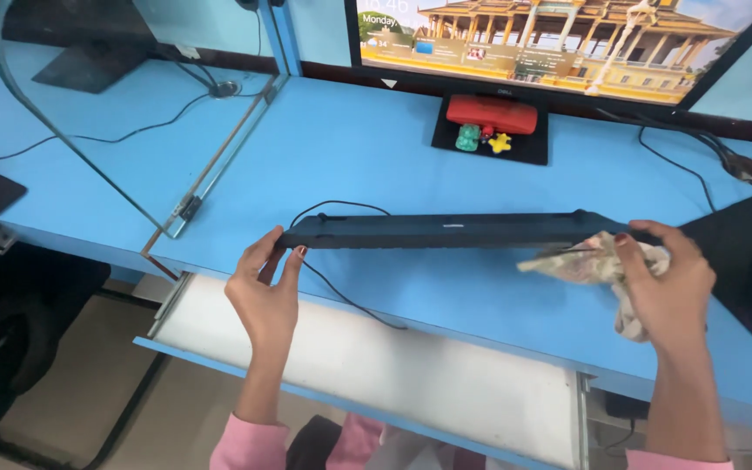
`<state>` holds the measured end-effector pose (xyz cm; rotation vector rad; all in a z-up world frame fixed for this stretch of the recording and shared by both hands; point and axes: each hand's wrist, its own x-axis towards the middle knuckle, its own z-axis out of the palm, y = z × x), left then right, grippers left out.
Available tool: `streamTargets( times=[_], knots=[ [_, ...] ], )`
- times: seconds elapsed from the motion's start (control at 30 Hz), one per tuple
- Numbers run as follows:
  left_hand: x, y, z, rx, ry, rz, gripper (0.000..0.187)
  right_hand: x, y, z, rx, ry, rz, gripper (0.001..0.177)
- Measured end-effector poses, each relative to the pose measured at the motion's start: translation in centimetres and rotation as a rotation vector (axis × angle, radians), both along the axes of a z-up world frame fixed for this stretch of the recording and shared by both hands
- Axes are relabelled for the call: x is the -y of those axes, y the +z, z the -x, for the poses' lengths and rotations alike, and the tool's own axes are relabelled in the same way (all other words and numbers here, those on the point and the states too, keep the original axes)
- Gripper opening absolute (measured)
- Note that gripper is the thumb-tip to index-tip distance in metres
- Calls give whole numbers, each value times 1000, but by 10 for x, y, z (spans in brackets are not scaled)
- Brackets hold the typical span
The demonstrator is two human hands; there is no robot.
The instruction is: Cleaning a desk surface, keyboard, drawer, and webcam using a cloth.
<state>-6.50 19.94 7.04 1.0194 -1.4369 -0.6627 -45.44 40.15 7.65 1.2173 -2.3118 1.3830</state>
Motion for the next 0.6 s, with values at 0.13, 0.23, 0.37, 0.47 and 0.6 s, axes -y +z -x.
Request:
streamTargets(
  times=[0.13, 0.23, 0.37, 0.47, 0.6],
  knots=[
    [1, -5, 2, -41, -12, 112, 40, 1, 4, -6, 30, 16, 95, 27],
    [10, -22, 1, 38, 1, 52, 40, 2, -11, 2, -104, 64, 49, 25],
    [21, -18, -2, 131, 17, 150, 40, 8, -6, -2, 108, -35, -69, 29],
    [42, -6, -10, 206, 4, 184, 40, 17, 7, 0, 110, 38, -19, 32],
    [86, 6, -15, 194, -125, 140, 39, 53, 18, 16, 139, 115, -55, 35]
  ],
)
